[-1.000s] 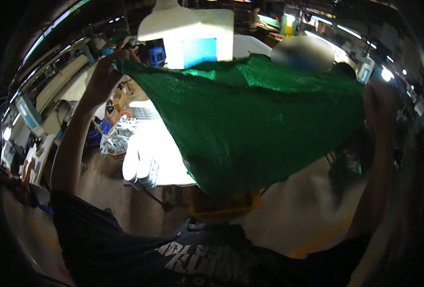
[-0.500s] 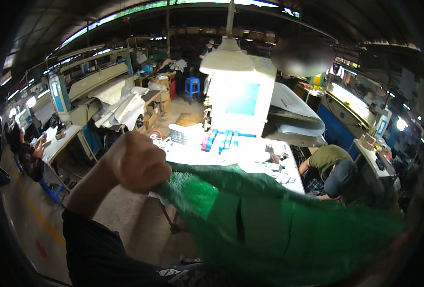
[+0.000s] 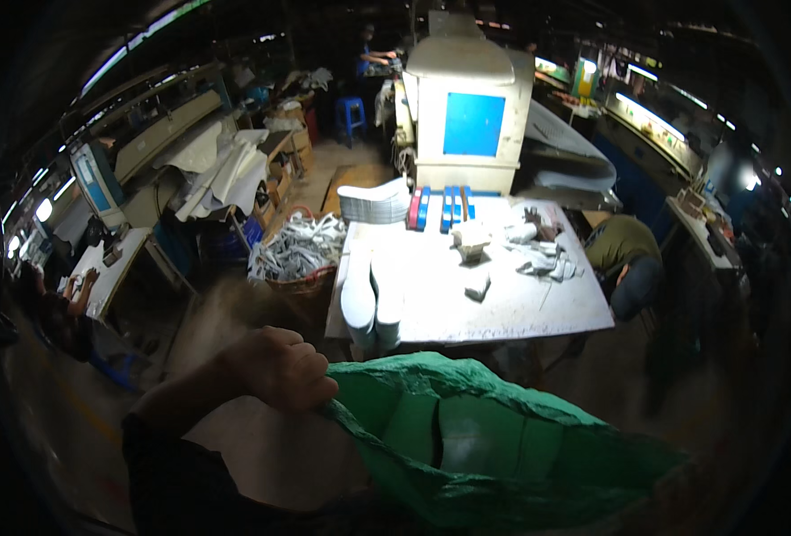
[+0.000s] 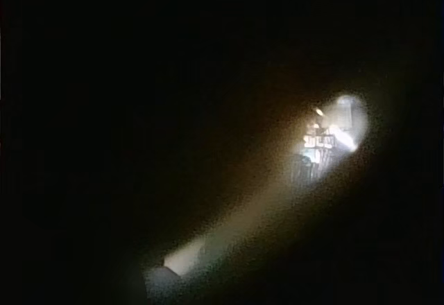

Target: The person repeatedly picks up stacks of white shoe insoles from a table and places them into a green plastic bag. The person also writes on a paper document with a pencil and places the document into the bag. The person then places the bag on the floor.

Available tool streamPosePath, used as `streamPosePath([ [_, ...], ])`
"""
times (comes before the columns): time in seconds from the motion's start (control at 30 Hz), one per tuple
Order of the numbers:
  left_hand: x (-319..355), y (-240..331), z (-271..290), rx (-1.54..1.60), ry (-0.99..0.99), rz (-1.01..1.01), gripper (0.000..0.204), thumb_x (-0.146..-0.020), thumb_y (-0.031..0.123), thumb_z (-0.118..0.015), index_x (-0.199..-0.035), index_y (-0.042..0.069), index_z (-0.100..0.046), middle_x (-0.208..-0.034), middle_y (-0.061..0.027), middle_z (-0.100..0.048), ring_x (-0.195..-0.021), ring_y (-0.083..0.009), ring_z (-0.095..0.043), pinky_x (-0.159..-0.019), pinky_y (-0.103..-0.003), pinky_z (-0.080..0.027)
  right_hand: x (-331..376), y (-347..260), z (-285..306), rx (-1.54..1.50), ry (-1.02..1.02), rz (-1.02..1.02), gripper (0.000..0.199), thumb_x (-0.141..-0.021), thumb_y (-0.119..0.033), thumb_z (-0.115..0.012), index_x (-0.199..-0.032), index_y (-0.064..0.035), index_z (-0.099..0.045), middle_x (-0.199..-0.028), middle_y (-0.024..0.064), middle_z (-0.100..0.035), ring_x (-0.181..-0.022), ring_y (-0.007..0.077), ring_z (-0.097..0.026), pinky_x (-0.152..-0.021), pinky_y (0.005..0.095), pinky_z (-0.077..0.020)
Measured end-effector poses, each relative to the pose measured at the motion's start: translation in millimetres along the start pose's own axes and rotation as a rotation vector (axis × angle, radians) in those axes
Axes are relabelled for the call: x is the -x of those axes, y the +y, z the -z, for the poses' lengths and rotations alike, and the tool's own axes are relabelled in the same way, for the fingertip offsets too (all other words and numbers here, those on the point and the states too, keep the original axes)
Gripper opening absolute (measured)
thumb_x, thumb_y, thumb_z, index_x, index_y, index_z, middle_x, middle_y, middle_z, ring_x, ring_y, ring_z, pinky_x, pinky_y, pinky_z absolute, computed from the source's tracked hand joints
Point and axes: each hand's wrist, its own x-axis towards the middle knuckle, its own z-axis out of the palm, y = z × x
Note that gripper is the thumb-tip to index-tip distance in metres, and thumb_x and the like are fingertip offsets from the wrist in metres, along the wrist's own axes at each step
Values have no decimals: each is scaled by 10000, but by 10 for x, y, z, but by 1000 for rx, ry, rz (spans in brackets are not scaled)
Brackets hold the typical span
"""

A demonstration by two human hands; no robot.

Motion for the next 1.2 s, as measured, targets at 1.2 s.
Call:
streamPosePath([
  [1.2, 3484, 2333, -3446, 664, -561, 1512, 268, -934, 312, -737, -921, 47, -774, -971, -89, -738, -1000, -307, -672, -887, -456, -555, -1184, -4048, -3679, -1588, -1201, 510, 330, -979, -330, -650, -1009, -12, -729, -940, 200, -728, -840, 373, -717, -739, 468, -576],
])
